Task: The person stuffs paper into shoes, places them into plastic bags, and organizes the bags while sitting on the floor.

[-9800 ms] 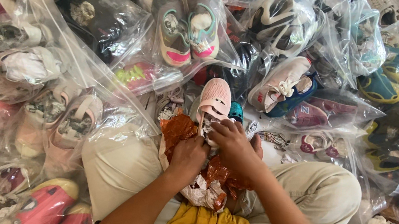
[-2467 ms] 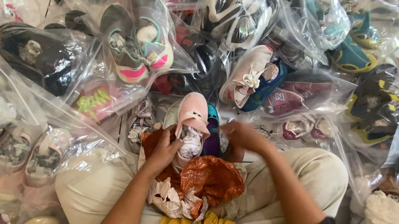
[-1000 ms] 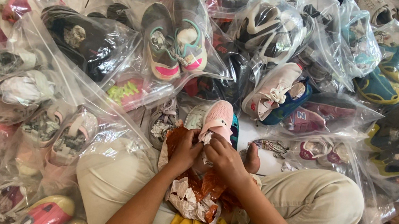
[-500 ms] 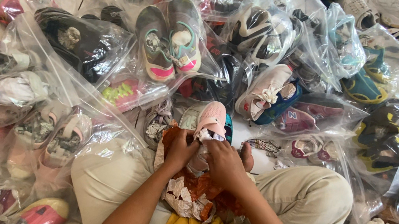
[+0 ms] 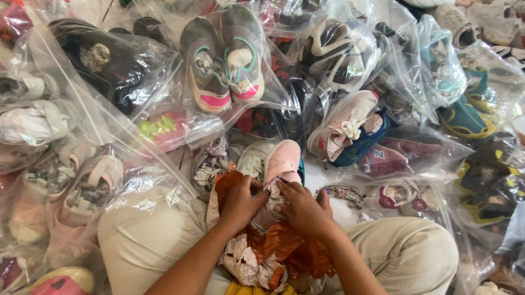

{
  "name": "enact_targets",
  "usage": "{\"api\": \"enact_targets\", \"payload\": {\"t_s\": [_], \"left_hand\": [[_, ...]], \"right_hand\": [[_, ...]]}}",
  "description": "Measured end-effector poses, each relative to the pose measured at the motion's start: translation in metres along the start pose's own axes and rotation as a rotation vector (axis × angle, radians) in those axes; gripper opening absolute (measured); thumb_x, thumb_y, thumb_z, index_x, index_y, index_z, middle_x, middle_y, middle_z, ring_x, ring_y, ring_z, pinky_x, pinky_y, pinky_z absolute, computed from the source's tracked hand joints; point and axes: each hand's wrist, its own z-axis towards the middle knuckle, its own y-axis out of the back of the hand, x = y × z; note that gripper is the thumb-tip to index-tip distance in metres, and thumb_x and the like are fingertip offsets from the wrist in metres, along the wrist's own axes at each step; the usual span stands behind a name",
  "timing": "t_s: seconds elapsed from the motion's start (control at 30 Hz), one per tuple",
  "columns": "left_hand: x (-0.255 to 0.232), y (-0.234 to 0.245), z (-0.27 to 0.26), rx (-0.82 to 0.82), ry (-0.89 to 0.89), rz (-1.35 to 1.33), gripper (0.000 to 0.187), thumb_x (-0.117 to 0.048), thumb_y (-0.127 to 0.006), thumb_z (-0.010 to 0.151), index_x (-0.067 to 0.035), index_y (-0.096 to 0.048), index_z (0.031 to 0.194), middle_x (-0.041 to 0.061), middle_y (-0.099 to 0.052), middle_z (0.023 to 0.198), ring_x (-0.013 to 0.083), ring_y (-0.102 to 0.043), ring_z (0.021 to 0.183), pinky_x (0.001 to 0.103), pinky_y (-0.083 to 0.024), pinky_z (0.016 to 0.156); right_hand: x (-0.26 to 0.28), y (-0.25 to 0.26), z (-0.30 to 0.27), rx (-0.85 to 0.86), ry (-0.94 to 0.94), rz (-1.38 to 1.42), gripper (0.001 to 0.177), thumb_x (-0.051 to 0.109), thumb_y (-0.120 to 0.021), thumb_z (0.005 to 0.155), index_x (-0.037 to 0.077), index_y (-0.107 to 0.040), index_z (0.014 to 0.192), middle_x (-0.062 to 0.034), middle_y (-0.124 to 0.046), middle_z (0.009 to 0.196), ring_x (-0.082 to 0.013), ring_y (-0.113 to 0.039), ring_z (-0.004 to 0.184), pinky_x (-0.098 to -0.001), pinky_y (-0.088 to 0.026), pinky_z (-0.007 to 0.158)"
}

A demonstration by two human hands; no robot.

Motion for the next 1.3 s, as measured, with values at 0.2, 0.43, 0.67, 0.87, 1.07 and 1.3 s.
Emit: {"api": "enact_targets", "payload": {"t_s": [0.2, 0.43, 0.67, 0.87, 1.07, 1.3], "left_hand": [[-0.017, 0.006, -0.012, 0.026, 0.008, -0.017, 0.035, -0.031, -0.065, 0.088, -0.004, -0.061, 0.109, 0.026, -0.067, 0.106, 0.0458, -0.066, 0.111, 0.052, -0.053, 0.093], [-0.001, -0.006, 0.001, 0.027, -0.043, 0.058, 0.029, -0.025, -0.059, 0.093, -0.001, -0.060, 0.108, 0.029, -0.066, 0.104, 0.0507, -0.065, 0.109, 0.058, -0.052, 0.093], [-0.001, -0.002, -0.007, 0.033, -0.125, 0.070, 0.024, -0.025, -0.059, 0.094, -0.002, -0.061, 0.103, 0.023, -0.066, 0.096, 0.0470, -0.067, 0.100, 0.052, -0.056, 0.081], [-0.021, 0.005, -0.023, 0.023, -0.194, 0.106, 0.022, -0.019, -0.055, 0.099, 0.003, -0.059, 0.103, 0.029, -0.063, 0.095, 0.0505, -0.064, 0.098, 0.054, -0.055, 0.079], [-0.011, 0.002, -0.014, 0.012, -0.226, 0.103, 0.016, -0.016, -0.054, 0.099, -0.001, -0.059, 0.101, 0.023, -0.065, 0.091, 0.0449, -0.068, 0.093, 0.050, -0.056, 0.074], [0.000, -0.003, -0.009, -0.024, -0.241, 0.085, 0.015, -0.020, -0.057, 0.097, -0.006, -0.059, 0.092, 0.018, -0.065, 0.082, 0.0418, -0.067, 0.086, 0.045, -0.054, 0.073]], "right_hand": [[0.003, -0.001, 0.003, -0.213, 0.133, 0.241, 0.048, 0.025, -0.086, 0.078, 0.014, -0.073, 0.123, -0.0164, -0.074, 0.113, -0.0422, -0.068, 0.109, -0.0548, -0.050, 0.096], [0.010, -0.036, 0.021, -0.460, 0.282, -0.383, 0.038, 0.017, -0.086, 0.075, 0.011, -0.071, 0.109, -0.0075, -0.072, 0.101, -0.0249, -0.068, 0.100, -0.0348, -0.047, 0.089], [-0.014, -0.042, 0.064, -0.170, -0.221, 0.070, 0.032, 0.029, -0.079, 0.086, 0.025, -0.077, 0.118, -0.0092, -0.073, 0.114, -0.0387, -0.071, 0.105, -0.0669, -0.047, 0.096], [0.021, -0.034, 0.057, -0.591, 0.139, -0.362, 0.030, 0.017, -0.082, 0.075, 0.008, -0.070, 0.100, -0.0160, -0.069, 0.092, -0.0388, -0.071, 0.092, -0.0426, -0.060, 0.073], [0.005, -0.041, 0.073, -0.659, 0.156, -0.423, 0.024, 0.008, -0.081, 0.079, 0.004, -0.063, 0.094, -0.0146, -0.054, 0.093, -0.0354, -0.063, 0.091, -0.0376, -0.059, 0.075], [-0.020, -0.052, 0.035, -0.420, 0.295, 0.109, 0.021, 0.013, -0.068, 0.094, 0.010, -0.073, 0.114, -0.0123, -0.066, 0.108, -0.0389, -0.070, 0.102, -0.0420, -0.060, 0.083]]}}
